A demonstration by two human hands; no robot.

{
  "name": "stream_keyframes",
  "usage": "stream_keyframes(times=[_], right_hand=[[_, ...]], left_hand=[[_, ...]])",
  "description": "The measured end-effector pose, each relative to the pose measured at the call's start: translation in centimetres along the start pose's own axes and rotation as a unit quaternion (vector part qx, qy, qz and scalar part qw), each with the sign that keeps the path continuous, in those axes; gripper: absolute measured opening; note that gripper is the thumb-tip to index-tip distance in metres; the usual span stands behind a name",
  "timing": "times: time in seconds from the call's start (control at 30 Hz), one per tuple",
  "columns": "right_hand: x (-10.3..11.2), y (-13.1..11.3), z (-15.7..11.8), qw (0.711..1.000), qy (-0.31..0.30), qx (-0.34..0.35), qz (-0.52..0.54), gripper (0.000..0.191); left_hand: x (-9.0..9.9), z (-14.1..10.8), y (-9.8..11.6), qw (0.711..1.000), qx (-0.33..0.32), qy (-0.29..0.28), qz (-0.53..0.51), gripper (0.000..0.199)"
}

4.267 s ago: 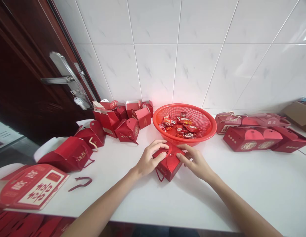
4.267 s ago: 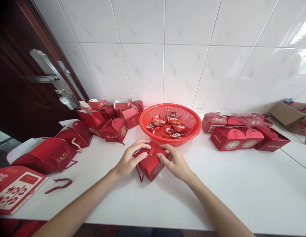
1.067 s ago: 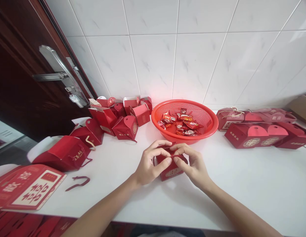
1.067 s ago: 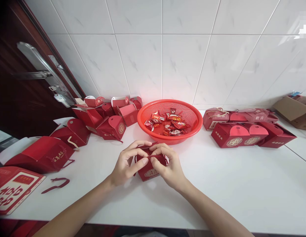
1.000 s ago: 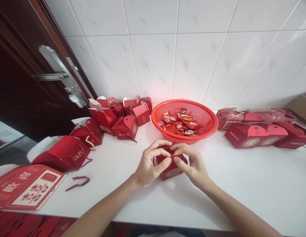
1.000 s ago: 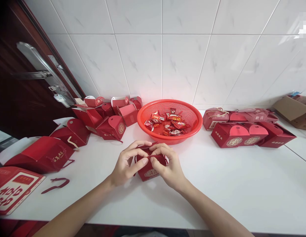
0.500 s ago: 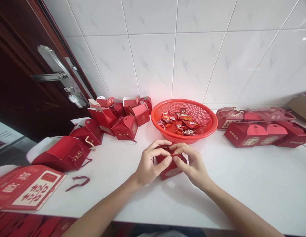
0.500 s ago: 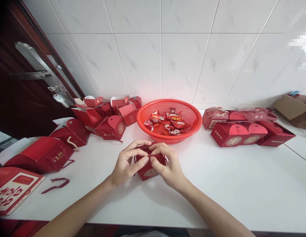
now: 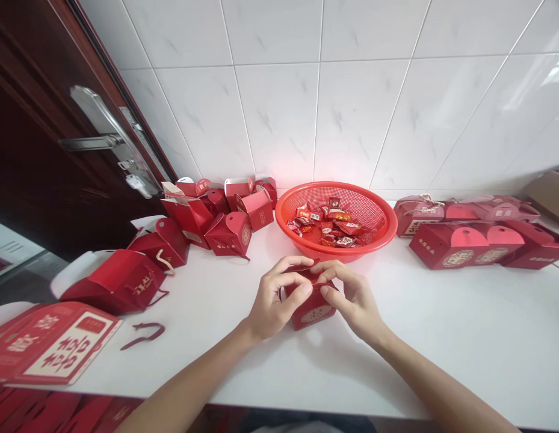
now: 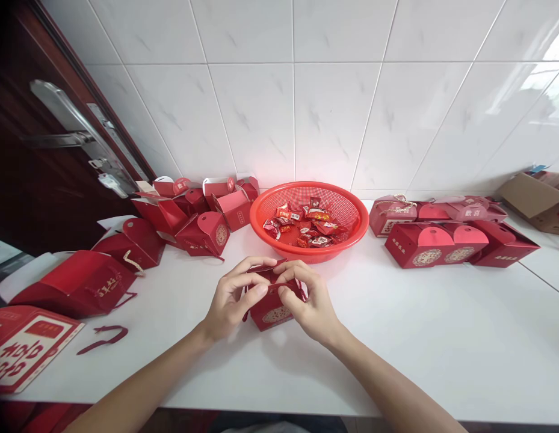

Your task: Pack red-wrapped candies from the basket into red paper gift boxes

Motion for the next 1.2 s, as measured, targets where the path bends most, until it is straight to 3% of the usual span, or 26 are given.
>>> stream_keyframes(times=[0.37,0.53,0.6,0.77,0.87,1.03,1.2], right_hand=[[-0.2,0.0,0.0,1.000,0.001,0.010,-0.020,0.009],[0.6,0.3,0.1,0.999,0.036,0.016,-0.015,0.012],[0.9,0.5,0.3,0.998,0.051,0.020,-0.018,0.010],[1.2,1.1,0.6,0.994,0.072,0.017,-0.080,0.010],[1.3,1.5,0.7,0.990,0.071,0.009,-0.123,0.012],[2.3,2.9,1.2,0.980,0.018,-0.092,-0.176,0.024],[3.1,3.9,1.6,0.960,-0.128,-0.164,-0.189,0.036]], left_hand=[[-0.2,0.1,-0.1,1.000,-0.013,0.006,0.019,0.017],[0.4,0.3,-0.2,0.999,-0.033,0.031,0.011,0.009],[0.6,0.4,-0.4,0.998,-0.044,0.047,0.007,0.015],[0.6,0.5,-0.8,0.999,0.000,0.033,0.037,0.016],[0.4,0.5,-0.8,0.996,-0.021,0.020,0.081,0.017],[0.6,0.6,-0.8,0.991,-0.058,0.011,0.123,0.019],[1.0,0.8,-1.0,0.995,-0.055,-0.015,0.086,0.023]])
Point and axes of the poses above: each hand's wrist, its own z-axis towards the middle knuckle, its own x-axis out of the back of the hand, y = z × x, the point moved 2 cm from there along z, towards the middle knuckle, and after that the axes turned 4 degrees about -x, right-handed, at the moved point
